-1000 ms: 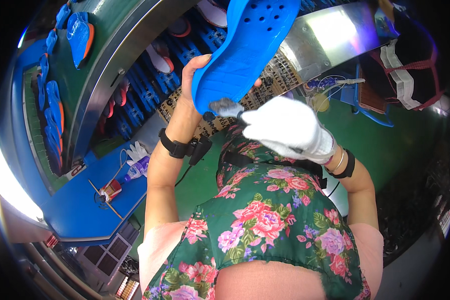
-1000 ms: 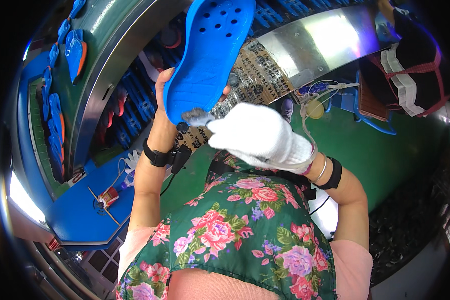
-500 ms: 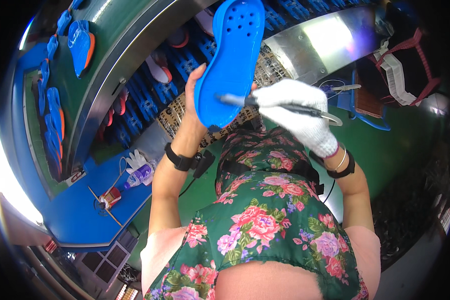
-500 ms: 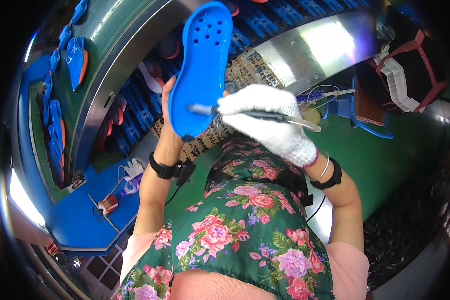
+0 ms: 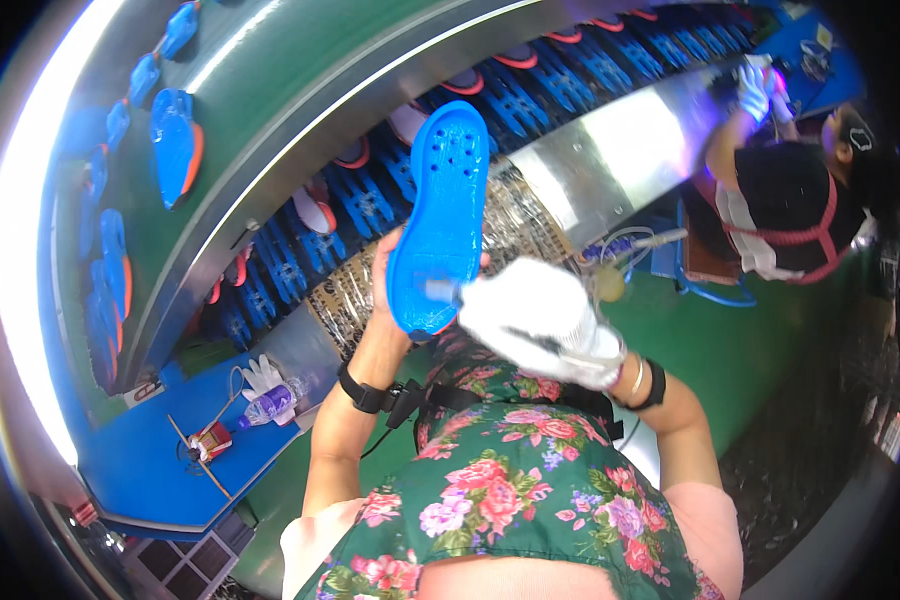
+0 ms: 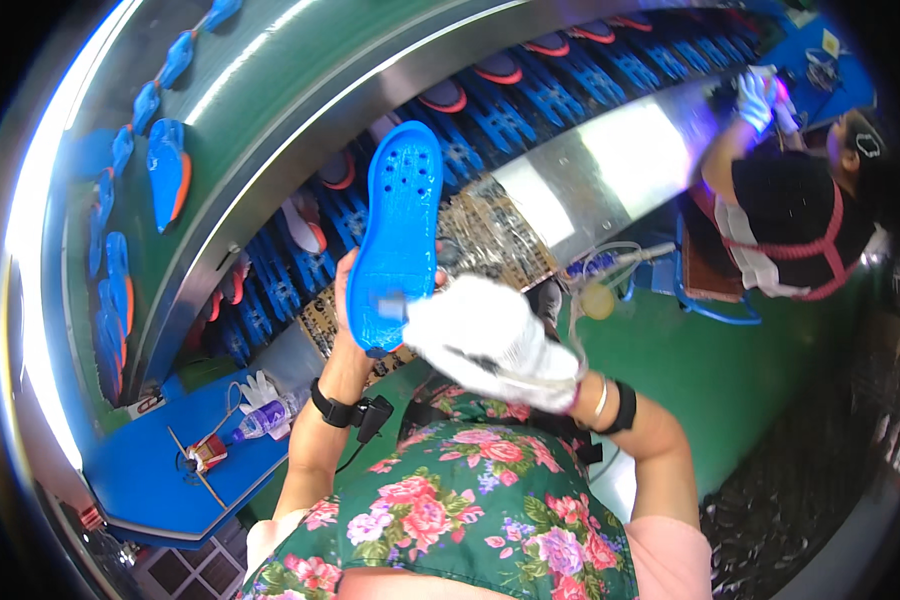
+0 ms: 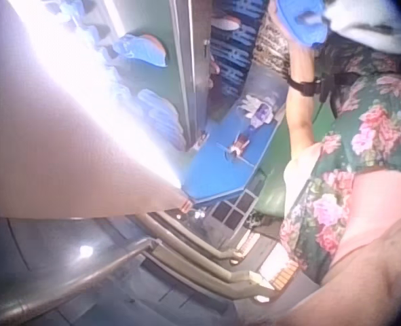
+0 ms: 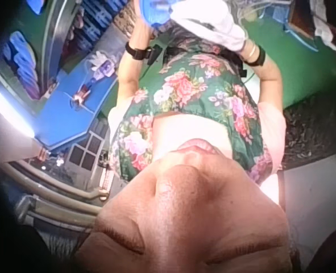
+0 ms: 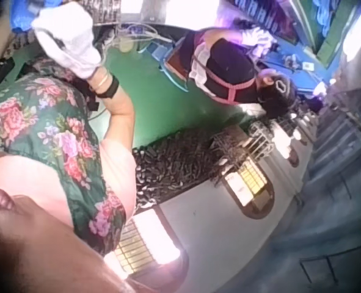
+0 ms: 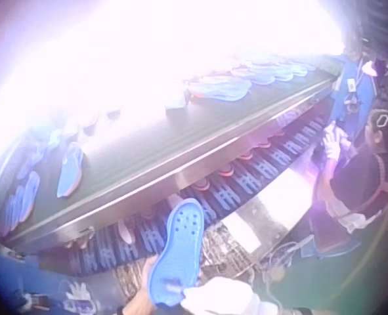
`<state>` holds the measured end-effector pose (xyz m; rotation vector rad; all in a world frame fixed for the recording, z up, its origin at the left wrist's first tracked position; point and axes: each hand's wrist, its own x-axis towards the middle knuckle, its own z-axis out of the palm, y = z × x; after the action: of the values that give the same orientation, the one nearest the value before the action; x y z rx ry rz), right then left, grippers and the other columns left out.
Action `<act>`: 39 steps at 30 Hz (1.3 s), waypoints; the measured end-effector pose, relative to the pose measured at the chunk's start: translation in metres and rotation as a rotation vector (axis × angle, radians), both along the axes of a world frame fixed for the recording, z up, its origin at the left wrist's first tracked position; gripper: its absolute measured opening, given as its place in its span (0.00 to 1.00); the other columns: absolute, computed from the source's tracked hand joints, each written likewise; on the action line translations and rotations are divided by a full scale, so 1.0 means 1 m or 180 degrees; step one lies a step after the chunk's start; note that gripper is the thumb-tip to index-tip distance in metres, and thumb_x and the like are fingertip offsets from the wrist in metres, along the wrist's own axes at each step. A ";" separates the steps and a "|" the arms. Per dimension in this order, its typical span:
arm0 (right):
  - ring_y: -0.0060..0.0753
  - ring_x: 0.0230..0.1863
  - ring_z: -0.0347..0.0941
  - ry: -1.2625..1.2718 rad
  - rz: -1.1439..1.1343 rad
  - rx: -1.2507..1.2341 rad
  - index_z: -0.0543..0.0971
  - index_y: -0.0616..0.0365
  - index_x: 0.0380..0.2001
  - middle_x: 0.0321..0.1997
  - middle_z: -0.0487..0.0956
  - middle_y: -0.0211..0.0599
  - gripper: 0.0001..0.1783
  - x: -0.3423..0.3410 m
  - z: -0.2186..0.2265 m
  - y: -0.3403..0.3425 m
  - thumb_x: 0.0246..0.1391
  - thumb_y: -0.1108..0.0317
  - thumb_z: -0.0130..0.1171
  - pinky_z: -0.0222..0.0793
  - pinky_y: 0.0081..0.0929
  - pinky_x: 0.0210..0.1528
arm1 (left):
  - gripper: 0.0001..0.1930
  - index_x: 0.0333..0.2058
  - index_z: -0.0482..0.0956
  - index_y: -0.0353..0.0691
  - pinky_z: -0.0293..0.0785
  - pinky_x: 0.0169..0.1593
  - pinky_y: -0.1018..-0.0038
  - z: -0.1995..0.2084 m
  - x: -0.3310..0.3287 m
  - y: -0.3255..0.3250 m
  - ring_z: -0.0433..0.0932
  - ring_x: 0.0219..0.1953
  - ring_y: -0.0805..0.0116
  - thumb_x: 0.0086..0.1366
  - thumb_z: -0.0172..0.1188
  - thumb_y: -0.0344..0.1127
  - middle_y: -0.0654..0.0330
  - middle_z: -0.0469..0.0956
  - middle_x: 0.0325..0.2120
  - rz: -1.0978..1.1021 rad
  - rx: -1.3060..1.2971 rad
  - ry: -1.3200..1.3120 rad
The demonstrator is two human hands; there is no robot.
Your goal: Applying adhesive to the bottom of shoe soles using a brush.
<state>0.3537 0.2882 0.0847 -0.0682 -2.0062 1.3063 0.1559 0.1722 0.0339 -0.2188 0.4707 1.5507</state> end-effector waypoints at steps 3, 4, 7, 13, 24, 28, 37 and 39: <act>0.32 0.40 0.83 -0.0356 0.0854 -0.1348 0.87 0.55 0.37 0.38 0.86 0.35 0.10 0.010 0.012 0.000 0.49 0.75 0.71 0.78 0.28 0.44 | 0.49 0.70 0.50 0.31 0.76 0.56 0.44 0.003 -0.002 -0.002 0.74 0.56 0.36 0.62 0.56 0.61 0.39 0.65 0.63 -0.0373 0.0666 -0.0241; 0.32 0.39 0.83 -0.0391 0.0620 -0.1271 0.87 0.56 0.36 0.37 0.86 0.36 0.09 0.007 0.013 0.004 0.48 0.75 0.71 0.78 0.27 0.44 | 0.49 0.70 0.50 0.31 0.77 0.56 0.44 0.007 -0.001 -0.002 0.74 0.55 0.35 0.62 0.56 0.61 0.39 0.64 0.63 -0.0231 0.0514 -0.0060; 0.30 0.39 0.84 -0.0426 0.0287 -0.1071 0.87 0.59 0.34 0.37 0.86 0.38 0.08 -0.001 0.011 0.005 0.48 0.75 0.72 0.78 0.26 0.44 | 0.49 0.71 0.49 0.33 0.77 0.55 0.44 0.015 -0.005 0.002 0.74 0.56 0.34 0.63 0.54 0.62 0.39 0.62 0.65 -0.0086 0.0448 0.0220; 0.31 0.36 0.82 -0.0038 0.1162 -0.3407 0.86 0.68 0.35 0.39 0.86 0.49 0.11 0.017 0.005 0.015 0.45 0.80 0.69 0.77 0.24 0.38 | 0.53 0.73 0.45 0.38 0.76 0.56 0.44 0.067 -0.013 -0.002 0.69 0.60 0.31 0.63 0.53 0.70 0.39 0.56 0.68 0.0201 0.1124 0.0615; 0.20 0.29 0.76 0.0137 0.0138 -0.3680 0.85 0.67 0.41 0.39 0.86 0.41 0.13 0.015 -0.027 0.015 0.51 0.80 0.64 0.73 0.16 0.31 | 0.56 0.72 0.41 0.39 0.71 0.63 0.50 0.135 -0.144 0.047 0.57 0.67 0.34 0.60 0.66 0.61 0.36 0.40 0.71 0.1111 0.1987 0.0542; 0.18 0.30 0.76 -0.0281 -0.0058 -0.3481 0.86 0.63 0.41 0.36 0.86 0.36 0.11 0.006 -0.045 0.005 0.52 0.78 0.65 0.70 0.17 0.32 | 0.50 0.72 0.40 0.32 0.65 0.68 0.50 0.141 -0.150 0.060 0.52 0.71 0.40 0.70 0.44 0.68 0.37 0.41 0.72 0.1737 0.1690 -0.0333; 0.19 0.28 0.76 -0.0575 -0.0184 -0.3456 0.86 0.63 0.39 0.33 0.85 0.32 0.11 -0.002 -0.070 -0.005 0.50 0.78 0.69 0.71 0.17 0.31 | 0.48 0.69 0.38 0.22 0.59 0.72 0.51 0.140 -0.147 0.060 0.49 0.73 0.41 0.73 0.44 0.62 0.34 0.41 0.71 0.2094 0.1681 0.0116; 0.19 0.28 0.77 -0.0597 -0.0207 -0.3398 0.86 0.63 0.39 0.33 0.85 0.33 0.11 -0.002 -0.072 -0.006 0.50 0.78 0.69 0.71 0.17 0.31 | 0.47 0.70 0.37 0.23 0.57 0.73 0.53 0.142 -0.129 0.038 0.48 0.73 0.41 0.72 0.50 0.55 0.34 0.38 0.72 0.1578 0.1524 -0.0045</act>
<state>0.3518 0.2823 0.0130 -0.7573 -1.2055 2.2313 0.0273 0.2104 0.1754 0.0311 0.0167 2.0942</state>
